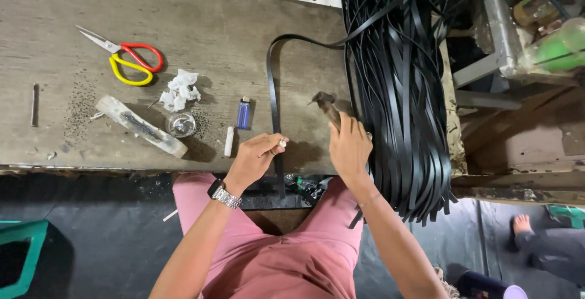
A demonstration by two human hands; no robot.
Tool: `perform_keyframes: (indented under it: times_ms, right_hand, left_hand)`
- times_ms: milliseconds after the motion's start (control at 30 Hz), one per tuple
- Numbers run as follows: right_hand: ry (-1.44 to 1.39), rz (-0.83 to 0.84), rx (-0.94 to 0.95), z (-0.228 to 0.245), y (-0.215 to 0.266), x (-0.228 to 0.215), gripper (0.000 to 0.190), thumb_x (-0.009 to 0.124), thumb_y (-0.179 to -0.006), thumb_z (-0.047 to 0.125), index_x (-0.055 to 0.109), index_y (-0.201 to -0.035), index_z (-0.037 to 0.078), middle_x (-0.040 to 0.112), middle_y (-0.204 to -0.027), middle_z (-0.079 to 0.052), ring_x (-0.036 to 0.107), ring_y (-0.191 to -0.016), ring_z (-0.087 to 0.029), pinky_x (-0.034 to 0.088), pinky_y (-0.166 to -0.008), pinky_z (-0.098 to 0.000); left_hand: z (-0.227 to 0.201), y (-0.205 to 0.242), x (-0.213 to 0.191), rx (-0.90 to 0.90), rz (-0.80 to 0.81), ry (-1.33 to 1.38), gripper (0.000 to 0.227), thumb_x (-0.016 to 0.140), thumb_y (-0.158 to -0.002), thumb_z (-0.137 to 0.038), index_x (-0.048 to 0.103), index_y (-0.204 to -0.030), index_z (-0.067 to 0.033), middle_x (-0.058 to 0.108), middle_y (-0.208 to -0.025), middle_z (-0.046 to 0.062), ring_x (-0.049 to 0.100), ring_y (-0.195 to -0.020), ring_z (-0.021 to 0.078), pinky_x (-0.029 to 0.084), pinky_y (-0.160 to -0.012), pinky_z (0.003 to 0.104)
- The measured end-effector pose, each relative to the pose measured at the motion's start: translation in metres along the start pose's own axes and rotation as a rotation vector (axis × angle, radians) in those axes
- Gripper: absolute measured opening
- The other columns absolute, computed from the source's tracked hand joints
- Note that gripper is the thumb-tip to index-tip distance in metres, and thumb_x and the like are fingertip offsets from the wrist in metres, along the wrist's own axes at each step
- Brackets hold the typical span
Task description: The person hammers a nail into a black rubber strip using a hammer and a small white guide block. They repeat this process on multiple rubber strips, occasionally adjusting the strip position on the workbench.
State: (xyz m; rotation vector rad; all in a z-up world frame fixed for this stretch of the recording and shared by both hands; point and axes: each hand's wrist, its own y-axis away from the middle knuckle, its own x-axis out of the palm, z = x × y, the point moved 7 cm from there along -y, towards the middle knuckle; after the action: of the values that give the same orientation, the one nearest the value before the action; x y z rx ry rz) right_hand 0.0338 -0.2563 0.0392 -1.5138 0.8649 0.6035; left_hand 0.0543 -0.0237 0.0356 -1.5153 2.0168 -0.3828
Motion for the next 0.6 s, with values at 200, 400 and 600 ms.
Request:
perform_keyframes:
  times_ms: [200,400,600]
  right_hand:
    - [-0.300,0.059,-0.111,0.042,-0.016,-0.024,0.040,0.058,-0.095,0.020,0.062,-0.134,0.010,0.055,-0.120,-0.012,0.056,-0.112,-0.031,0.050,-0.092,-0.0400]
    - [-0.643,0.343,-0.453,0.094,0.000,-0.009,0.066,0.069,-0.086,0.057,0.061,-0.138,0.016,0.054,-0.146,-0.010,0.046,-0.143,-0.031,0.036,-0.117,-0.0460]
    - [-0.660,0.389,-0.416,0.095,0.002,-0.017,0.070,0.066,-0.089,0.058,0.052,-0.147,0.021,0.049,-0.152,-0.009,0.042,-0.147,-0.029,0.028,-0.123,-0.0458]
  left_hand:
    - [-0.005,-0.001,-0.004,-0.012,-0.027,0.021,0.010,0.071,-0.096,-0.005,0.077,-0.104,-0.0034,0.076,-0.083,0.010,0.074,-0.074,0.0265,0.059,-0.066,0.032]
    - [0.025,0.015,0.003,-0.115,-0.051,-0.051,0.016,0.076,-0.092,-0.009,0.079,-0.107,-0.0049,0.077,-0.082,0.012,0.076,-0.073,0.0272,0.063,-0.060,0.033]
    - [0.035,0.007,-0.024,-0.392,-0.327,0.268,0.023,0.064,-0.102,-0.011,0.072,-0.116,0.0056,0.078,-0.091,0.022,0.076,-0.081,0.0201,0.066,-0.072,0.036]
